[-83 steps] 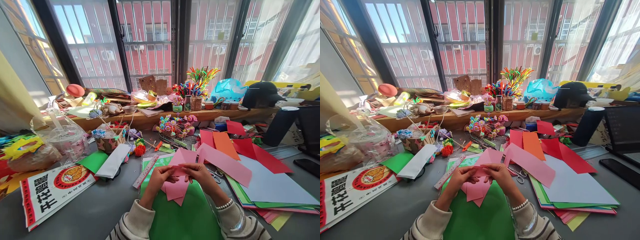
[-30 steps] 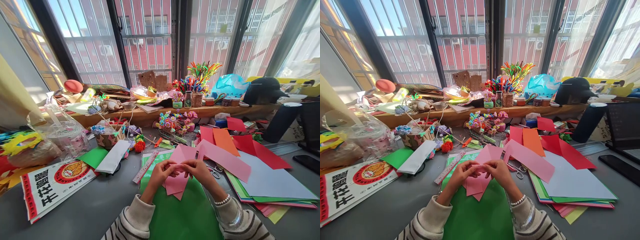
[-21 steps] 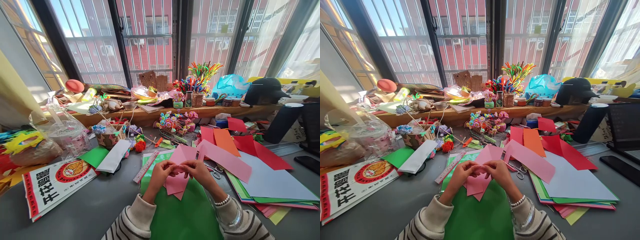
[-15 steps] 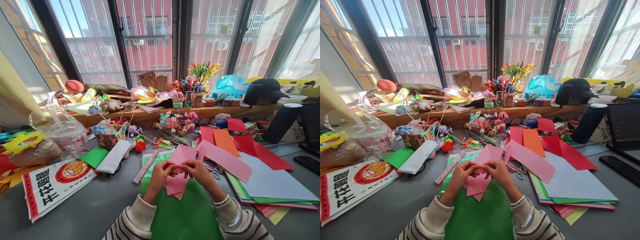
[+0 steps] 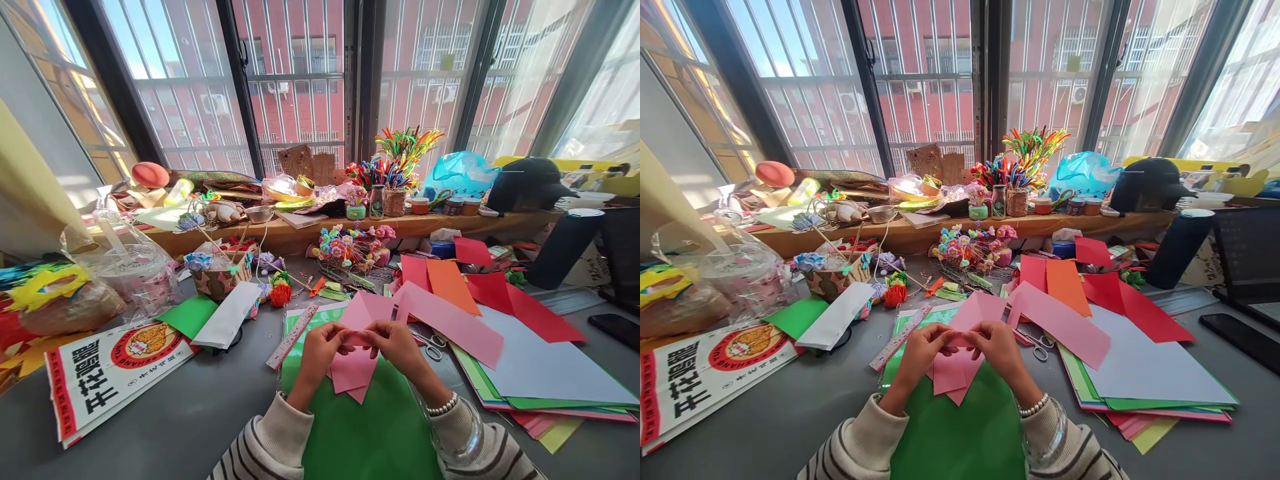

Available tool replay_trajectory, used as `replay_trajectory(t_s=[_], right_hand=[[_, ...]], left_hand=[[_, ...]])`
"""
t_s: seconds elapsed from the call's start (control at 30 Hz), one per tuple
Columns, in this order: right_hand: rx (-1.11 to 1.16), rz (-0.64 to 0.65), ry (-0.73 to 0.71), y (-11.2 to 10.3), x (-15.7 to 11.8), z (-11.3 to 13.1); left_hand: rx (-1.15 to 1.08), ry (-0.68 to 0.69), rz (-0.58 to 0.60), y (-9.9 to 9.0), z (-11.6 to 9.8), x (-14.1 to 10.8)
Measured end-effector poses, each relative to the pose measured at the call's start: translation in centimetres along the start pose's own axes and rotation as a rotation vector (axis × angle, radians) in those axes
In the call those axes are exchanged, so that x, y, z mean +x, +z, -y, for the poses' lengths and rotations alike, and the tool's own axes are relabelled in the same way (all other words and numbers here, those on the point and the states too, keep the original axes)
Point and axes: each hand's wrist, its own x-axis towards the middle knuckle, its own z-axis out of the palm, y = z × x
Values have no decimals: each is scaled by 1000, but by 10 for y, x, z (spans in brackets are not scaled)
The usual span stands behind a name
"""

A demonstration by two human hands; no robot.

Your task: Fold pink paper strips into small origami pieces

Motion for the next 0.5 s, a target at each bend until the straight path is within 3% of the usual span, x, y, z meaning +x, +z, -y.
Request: replay_trajectory(t_s=[0.17, 0.5], right_hand=[[1, -12, -17, 0, -1, 0], [96, 37, 28, -3, 2, -4]], left_hand=[[-3, -9, 22, -1, -2, 0], [-8, -13, -70, -4, -3, 1]])
